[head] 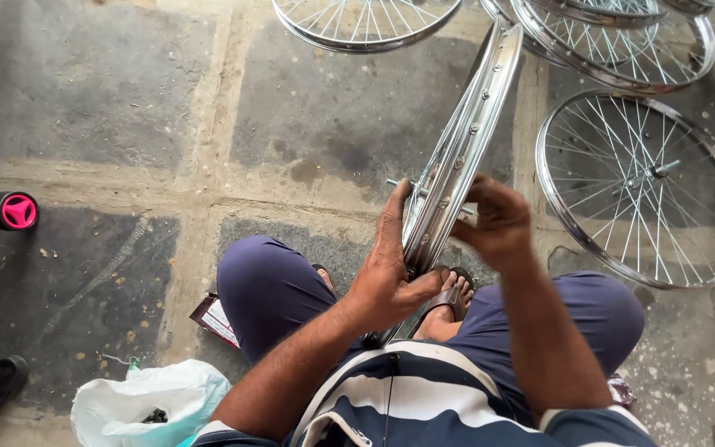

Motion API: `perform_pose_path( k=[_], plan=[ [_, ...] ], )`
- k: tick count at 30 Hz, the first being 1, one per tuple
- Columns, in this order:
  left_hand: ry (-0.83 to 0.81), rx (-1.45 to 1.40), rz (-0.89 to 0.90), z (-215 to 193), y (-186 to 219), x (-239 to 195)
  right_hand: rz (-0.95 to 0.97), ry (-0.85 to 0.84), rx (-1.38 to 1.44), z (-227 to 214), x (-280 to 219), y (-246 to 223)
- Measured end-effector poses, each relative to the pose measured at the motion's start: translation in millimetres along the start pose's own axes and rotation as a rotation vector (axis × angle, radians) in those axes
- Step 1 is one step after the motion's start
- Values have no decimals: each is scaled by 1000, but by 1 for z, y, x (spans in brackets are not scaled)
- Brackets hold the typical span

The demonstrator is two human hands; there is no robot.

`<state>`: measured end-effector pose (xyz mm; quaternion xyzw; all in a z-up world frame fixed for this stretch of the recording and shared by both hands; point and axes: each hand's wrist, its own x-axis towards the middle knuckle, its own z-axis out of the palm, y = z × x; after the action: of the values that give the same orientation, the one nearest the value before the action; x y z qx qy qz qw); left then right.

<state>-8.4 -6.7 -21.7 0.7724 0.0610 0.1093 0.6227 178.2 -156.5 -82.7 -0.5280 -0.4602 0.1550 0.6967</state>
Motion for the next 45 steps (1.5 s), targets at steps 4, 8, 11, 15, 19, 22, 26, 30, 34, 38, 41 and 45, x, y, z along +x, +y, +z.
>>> perform_pose_path(
  k=[4, 8, 11, 15, 19, 22, 26, 30, 34, 38, 41, 45],
  plan=[
    [-26, 109, 40, 3, 3, 1, 225, -171, 592, -31, 27, 3],
    [-12, 122, 63, 6, 11, 2, 312, -512, 655, -20, 47, -5],
    [-8, -252, -147, 2, 15, 3, 247, -174, 215, 10, 40, -19],
    [95, 65, 199, 2, 5, -2, -161, 198, -527, 39, 18, -26],
    [91, 121, 326, 0, -2, -21, 13, 133, -391, 37, 16, -30],
    [-84, -73, -39, -4, -3, -23, -15, 273, -63, 36, 10, -32],
    [-83, 62, -201, -12, 0, -4, 69, 202, 15, 38, -12, -26],
    [85, 361, 184, -12, 4, 6, 98, 45, 92, 27, -21, -1],
    [46, 232, 139, -5, -5, -6, 242, 11, 354, 20, -17, 15],
    [82, 148, 140, -1, -18, -29, 275, -53, 595, 21, 0, 13],
    [75, -15, 115, 2, -27, -39, 179, -135, 443, 33, 5, 5],
    [35, -80, 77, 8, -29, -37, -296, 164, -423, 61, 12, -7]
  ],
)
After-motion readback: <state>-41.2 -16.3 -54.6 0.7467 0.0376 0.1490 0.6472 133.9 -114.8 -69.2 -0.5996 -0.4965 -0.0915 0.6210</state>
